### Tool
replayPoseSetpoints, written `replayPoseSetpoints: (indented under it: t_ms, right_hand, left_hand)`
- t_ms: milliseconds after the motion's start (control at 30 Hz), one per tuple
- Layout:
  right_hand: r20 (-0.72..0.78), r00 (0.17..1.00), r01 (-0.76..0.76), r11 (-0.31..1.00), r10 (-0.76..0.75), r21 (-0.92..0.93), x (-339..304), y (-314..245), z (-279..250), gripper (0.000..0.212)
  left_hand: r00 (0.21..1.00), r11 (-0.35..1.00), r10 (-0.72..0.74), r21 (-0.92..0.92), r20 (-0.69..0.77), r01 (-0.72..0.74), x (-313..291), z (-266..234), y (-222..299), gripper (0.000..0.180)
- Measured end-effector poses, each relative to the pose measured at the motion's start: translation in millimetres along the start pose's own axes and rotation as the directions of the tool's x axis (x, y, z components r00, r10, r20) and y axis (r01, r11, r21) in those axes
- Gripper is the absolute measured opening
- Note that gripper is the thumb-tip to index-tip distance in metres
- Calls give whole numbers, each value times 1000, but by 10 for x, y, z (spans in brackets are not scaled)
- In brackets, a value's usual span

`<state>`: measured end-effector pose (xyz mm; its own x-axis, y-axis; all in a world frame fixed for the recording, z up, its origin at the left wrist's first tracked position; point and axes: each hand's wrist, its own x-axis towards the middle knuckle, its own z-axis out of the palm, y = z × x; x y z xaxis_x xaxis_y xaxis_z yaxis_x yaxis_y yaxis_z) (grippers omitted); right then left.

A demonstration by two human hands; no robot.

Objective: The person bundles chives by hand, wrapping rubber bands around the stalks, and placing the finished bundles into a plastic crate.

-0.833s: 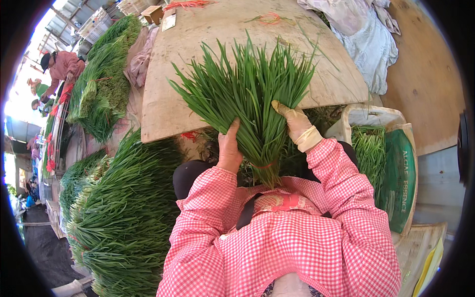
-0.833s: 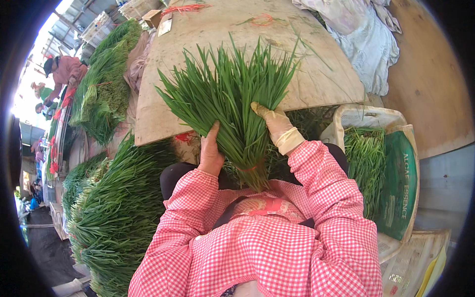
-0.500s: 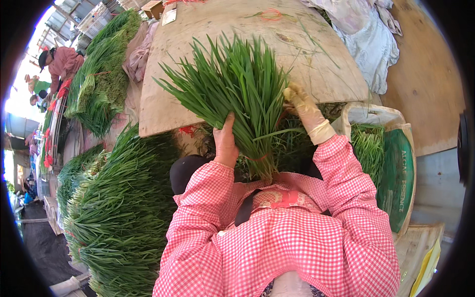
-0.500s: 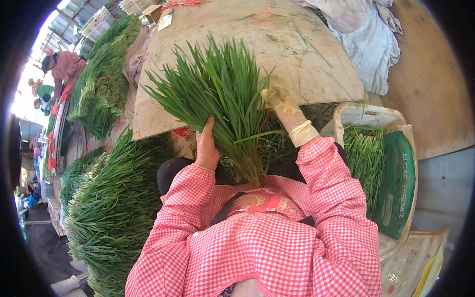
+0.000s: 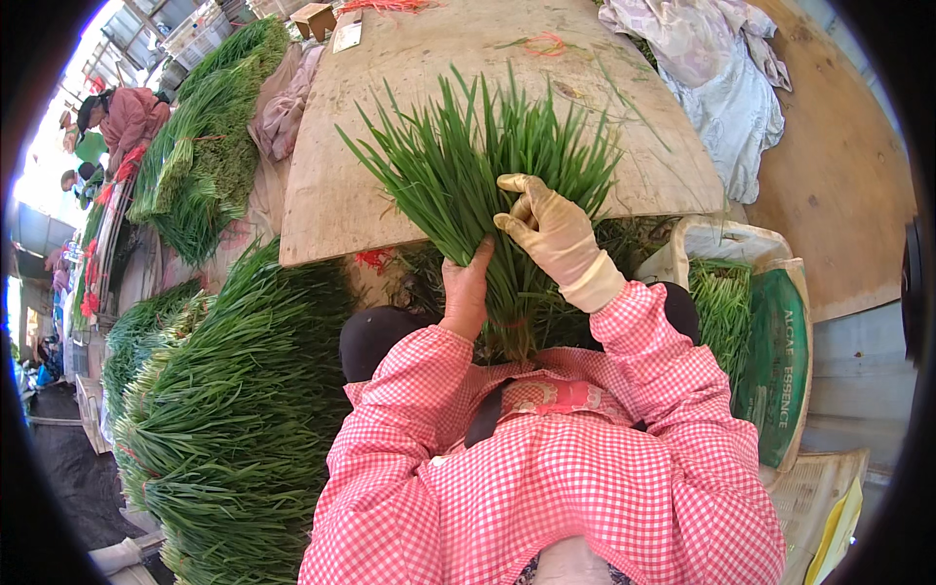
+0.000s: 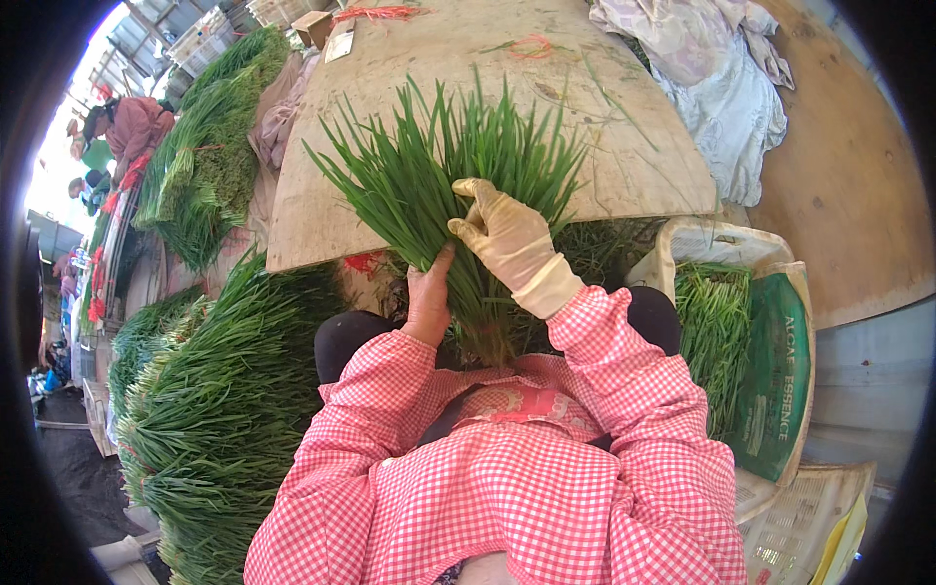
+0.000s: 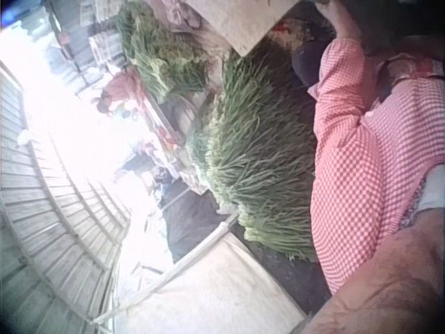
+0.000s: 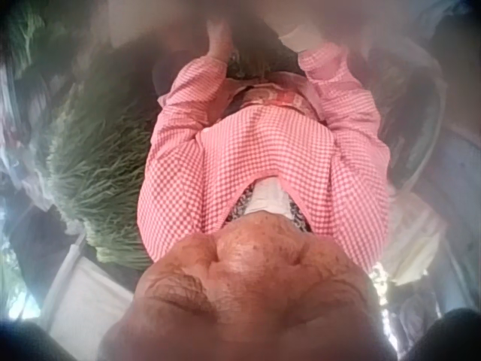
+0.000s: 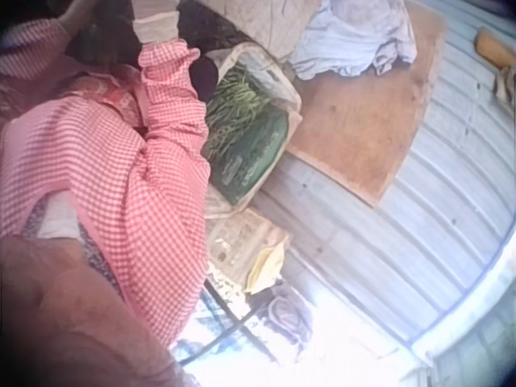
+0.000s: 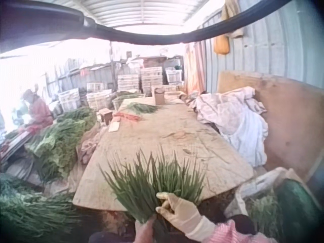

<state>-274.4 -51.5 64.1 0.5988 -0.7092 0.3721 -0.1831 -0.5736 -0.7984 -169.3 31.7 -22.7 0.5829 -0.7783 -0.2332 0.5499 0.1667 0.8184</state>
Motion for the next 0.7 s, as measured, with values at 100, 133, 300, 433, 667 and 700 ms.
replayPoseSetpoints:
  t_ms: [100,133,300,433,667,700]
  right_hand:
    - [37,998,-44,971,54,-234,95,143,35,21]
    - [68,994,-57,954,80,-294,108,171,21,20]
    - [436,865,-486,194,250,852,40,279,-16,20]
    - [331,943,-331,6,-11,944,87,132,-442,25]
    - [271,923,-376,495,273,783,268,1261,-1050,50]
    - [386,875,-483,502,292,718,229,1620,-1023,48]
  left_hand:
    - [999,996,38,86,-24,-35,-10,-13,-9,24]
    - [999,996,46,73,-21,-44,-9,-22,-11,23]
    - [999,1000,-5,-13,-53,4,-20,-114,78,22]
    - [996,994,56,98,-67,-49,-28,6,89,26]
    - [993,895,-117,-435,-20,97,3,-151,423,33]
    - [990,860,-140,-493,24,134,11,-169,494,33]
